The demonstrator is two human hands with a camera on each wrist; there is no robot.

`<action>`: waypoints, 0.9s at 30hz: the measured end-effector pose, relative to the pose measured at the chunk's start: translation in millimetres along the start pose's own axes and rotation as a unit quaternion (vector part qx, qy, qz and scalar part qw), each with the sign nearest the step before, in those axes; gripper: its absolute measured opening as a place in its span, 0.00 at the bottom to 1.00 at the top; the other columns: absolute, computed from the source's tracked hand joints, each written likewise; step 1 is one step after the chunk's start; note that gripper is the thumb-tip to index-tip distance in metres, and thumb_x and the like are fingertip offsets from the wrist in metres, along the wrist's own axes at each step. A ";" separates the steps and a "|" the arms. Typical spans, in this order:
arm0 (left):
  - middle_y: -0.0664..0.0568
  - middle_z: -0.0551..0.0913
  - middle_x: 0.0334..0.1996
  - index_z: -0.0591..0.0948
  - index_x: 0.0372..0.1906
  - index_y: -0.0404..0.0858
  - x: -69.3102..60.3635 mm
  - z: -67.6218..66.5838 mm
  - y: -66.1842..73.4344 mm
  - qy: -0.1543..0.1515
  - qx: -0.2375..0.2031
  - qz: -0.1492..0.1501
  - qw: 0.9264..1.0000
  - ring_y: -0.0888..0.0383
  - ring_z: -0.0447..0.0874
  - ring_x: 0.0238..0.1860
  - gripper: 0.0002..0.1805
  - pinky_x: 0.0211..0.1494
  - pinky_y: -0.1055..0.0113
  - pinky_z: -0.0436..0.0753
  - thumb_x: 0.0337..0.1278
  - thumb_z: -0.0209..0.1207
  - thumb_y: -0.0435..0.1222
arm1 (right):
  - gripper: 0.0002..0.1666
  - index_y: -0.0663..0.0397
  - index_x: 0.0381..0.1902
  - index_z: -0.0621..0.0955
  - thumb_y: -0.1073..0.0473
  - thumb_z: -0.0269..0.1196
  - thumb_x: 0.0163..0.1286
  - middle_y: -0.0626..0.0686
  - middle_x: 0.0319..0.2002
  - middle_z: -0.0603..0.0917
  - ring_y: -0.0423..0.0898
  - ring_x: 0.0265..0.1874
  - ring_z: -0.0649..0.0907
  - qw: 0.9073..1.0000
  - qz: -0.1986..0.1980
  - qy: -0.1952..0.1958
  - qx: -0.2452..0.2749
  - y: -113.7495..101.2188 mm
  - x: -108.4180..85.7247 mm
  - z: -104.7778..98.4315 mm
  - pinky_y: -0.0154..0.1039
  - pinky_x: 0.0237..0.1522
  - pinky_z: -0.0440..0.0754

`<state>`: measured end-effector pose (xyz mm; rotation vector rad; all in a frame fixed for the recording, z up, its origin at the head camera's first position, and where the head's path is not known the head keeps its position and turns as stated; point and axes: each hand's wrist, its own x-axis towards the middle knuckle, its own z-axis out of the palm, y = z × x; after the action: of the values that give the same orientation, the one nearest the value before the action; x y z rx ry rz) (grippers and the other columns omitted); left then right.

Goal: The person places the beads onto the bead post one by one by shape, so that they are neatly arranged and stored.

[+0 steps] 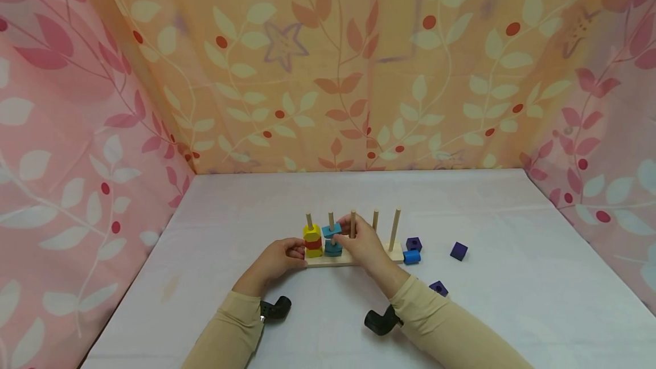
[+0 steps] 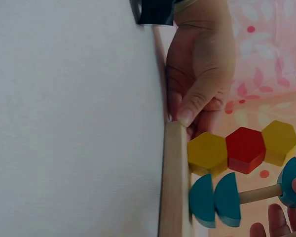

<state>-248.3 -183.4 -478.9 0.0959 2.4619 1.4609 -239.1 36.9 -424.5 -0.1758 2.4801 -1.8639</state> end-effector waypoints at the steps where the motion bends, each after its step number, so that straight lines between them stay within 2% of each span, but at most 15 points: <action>1: 0.52 0.78 0.35 0.77 0.50 0.37 0.1 0.0 -0.1 0.001 -0.002 0.002 1.000 0.58 0.75 0.36 0.24 0.41 0.68 0.77 0.42 0.68 0.33 | 0.14 0.55 0.42 0.75 0.63 0.65 0.58 0.53 0.39 0.79 0.49 0.44 0.77 1.000 0.002 0.001 -0.007 1.3 -0.1 0.3 0.48 0.50 0.71; 5: 0.52 0.78 0.35 0.77 0.50 0.37 0.2 -0.1 0.0 0.000 -0.009 0.001 1.000 0.58 0.75 0.36 0.24 0.41 0.67 0.77 0.42 0.68 0.33 | 0.15 0.56 0.42 0.75 0.61 0.66 0.58 0.55 0.42 0.79 0.51 0.47 0.76 1.000 0.012 -0.004 -0.029 5.8 -1.3 1.0 0.51 0.51 0.70; 10: 0.52 0.79 0.34 0.77 0.49 0.36 1.3 0.6 -0.2 0.004 -0.010 -0.004 1.000 0.58 0.75 0.36 0.24 0.43 0.67 0.76 0.42 0.69 0.34 | 0.14 0.55 0.41 0.74 0.61 0.64 0.59 0.54 0.41 0.78 0.50 0.45 0.76 0.999 0.021 -0.013 -0.041 12.4 -2.6 2.9 0.48 0.51 0.72; 16: 0.52 0.79 0.34 0.77 0.49 0.35 1.9 0.1 -1.4 0.001 -0.009 0.008 1.000 0.59 0.76 0.36 0.24 0.42 0.67 0.77 0.42 0.68 0.33 | 0.13 0.56 0.41 0.74 0.64 0.64 0.58 0.53 0.38 0.78 0.47 0.40 0.77 0.999 0.028 -0.019 -0.039 18.8 -3.9 4.7 0.44 0.47 0.75; 21: 0.52 0.79 0.35 0.77 0.50 0.36 0.9 -0.2 -1.2 -0.004 -0.004 0.015 1.000 0.59 0.76 0.36 0.24 0.41 0.67 0.77 0.43 0.68 0.33 | 0.14 0.57 0.41 0.74 0.64 0.64 0.58 0.53 0.37 0.77 0.47 0.39 0.76 0.998 0.033 -0.024 -0.038 21.5 -2.6 5.6 0.44 0.48 0.75; 27: 0.52 0.78 0.35 0.77 0.49 0.38 1.5 0.0 -1.7 -0.002 -0.004 0.004 1.000 0.58 0.75 0.36 0.24 0.42 0.68 0.77 0.42 0.68 0.34 | 0.15 0.56 0.41 0.74 0.66 0.65 0.56 0.53 0.38 0.77 0.47 0.39 0.77 0.998 0.032 -0.024 -0.038 24.0 -1.0 6.1 0.44 0.48 0.75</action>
<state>-249.6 -183.9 -480.7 0.1076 2.4541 1.4723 -239.1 37.7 -449.2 -0.1406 2.4944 -1.7221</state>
